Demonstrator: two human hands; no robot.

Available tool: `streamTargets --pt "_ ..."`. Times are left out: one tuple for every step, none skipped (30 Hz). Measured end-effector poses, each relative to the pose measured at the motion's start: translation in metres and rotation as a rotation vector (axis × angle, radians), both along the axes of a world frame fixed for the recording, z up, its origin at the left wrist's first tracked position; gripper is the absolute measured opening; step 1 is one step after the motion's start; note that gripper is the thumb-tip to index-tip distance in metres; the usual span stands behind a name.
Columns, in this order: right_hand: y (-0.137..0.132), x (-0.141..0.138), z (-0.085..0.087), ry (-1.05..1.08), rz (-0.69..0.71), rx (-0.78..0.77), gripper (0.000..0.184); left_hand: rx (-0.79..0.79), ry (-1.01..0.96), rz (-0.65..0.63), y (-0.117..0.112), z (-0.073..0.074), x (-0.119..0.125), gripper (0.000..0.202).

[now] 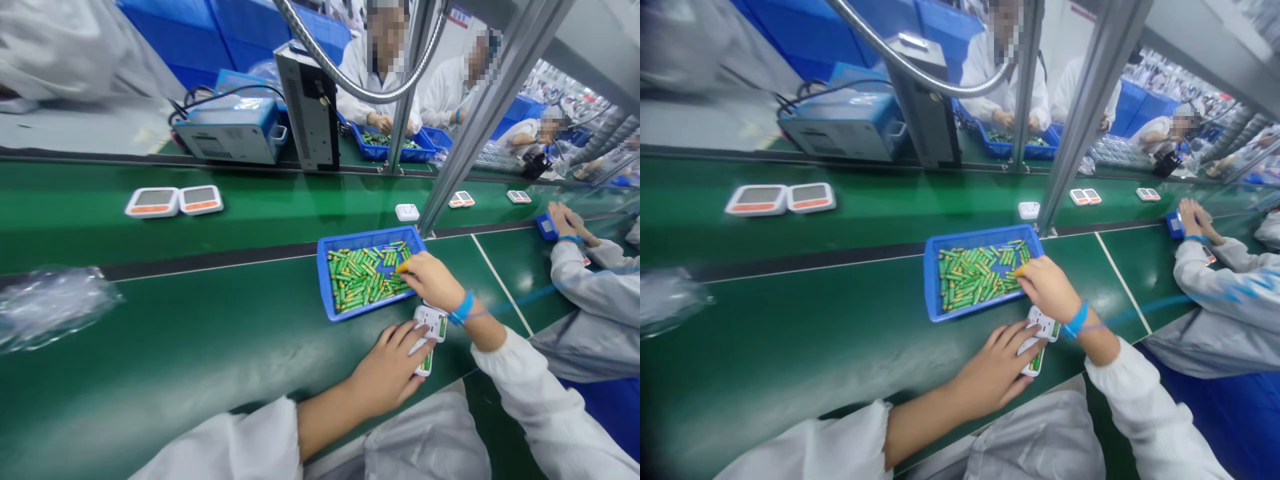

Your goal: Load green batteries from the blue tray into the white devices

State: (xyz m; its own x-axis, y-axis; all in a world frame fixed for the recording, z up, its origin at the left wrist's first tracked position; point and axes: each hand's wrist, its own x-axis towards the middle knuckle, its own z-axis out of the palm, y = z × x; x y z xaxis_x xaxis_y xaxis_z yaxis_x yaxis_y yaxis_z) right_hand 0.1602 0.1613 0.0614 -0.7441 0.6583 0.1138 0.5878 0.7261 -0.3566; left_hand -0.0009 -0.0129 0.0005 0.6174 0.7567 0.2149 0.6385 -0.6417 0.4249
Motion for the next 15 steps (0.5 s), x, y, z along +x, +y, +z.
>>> streamTargets --pt "0.014 -0.017 -0.001 -0.063 0.068 0.012 0.013 0.003 -0.002 0.000 0.000 0.000 0.000 0.060" --pt "0.026 -0.031 -0.001 -0.129 0.126 0.017 0.014 0.008 -0.005 0.001 0.000 0.000 0.000 0.060" --pt "0.034 -0.044 -0.001 -0.194 0.172 0.017 0.018 0.012 -0.009 0.000 0.000 0.000 0.000 0.060" --pt "0.039 -0.054 -0.002 -0.253 0.203 0.013 0.022 0.015 -0.015 0.001 0.000 0.000 -0.001 0.060" --pt "0.043 -0.061 -0.002 -0.301 0.217 0.005 0.024 0.014 -0.021 0.001 0.000 -0.001 0.000 0.061" --pt "0.044 -0.065 -0.001 -0.339 0.219 -0.005 0.026 0.010 -0.026 0.002 0.000 -0.002 0.000 0.062" --pt "0.045 -0.068 -0.001 -0.368 0.215 -0.014 0.026 0.006 -0.029 0.003 0.000 -0.003 0.000 0.063" --pt "0.046 -0.069 0.000 -0.391 0.208 -0.023 0.025 0.001 -0.032 0.001 0.000 -0.005 0.001 0.063" --pt "0.046 -0.069 0.003 -0.407 0.198 -0.032 0.023 -0.002 -0.034 -0.002 0.000 -0.006 0.001 0.063" --pt "0.046 -0.067 0.007 -0.414 0.186 -0.040 0.022 -0.004 -0.037 -0.005 0.000 -0.008 0.002 0.063" --pt "0.045 -0.063 0.012 -0.402 0.172 -0.045 0.020 -0.007 -0.040 -0.007 0.000 -0.009 0.002 0.063" --pt "0.042 -0.057 0.020 -0.360 0.152 -0.045 0.018 -0.010 -0.044 -0.006 0.000 -0.011 0.003 0.063" --pt "0.037 -0.049 0.028 -0.287 0.119 -0.040 0.016 -0.015 -0.047 -0.002 0.000 -0.013 0.003 0.064" --pt "0.028 -0.038 0.036 -0.186 0.069 -0.028 0.012 -0.019 -0.047 0.004 0.000 -0.014 0.004 0.066" --pt "0.016 -0.024 0.044 -0.070 0.004 -0.012 0.008 -0.022 -0.043 0.008 0.000 -0.016 0.004 0.067"
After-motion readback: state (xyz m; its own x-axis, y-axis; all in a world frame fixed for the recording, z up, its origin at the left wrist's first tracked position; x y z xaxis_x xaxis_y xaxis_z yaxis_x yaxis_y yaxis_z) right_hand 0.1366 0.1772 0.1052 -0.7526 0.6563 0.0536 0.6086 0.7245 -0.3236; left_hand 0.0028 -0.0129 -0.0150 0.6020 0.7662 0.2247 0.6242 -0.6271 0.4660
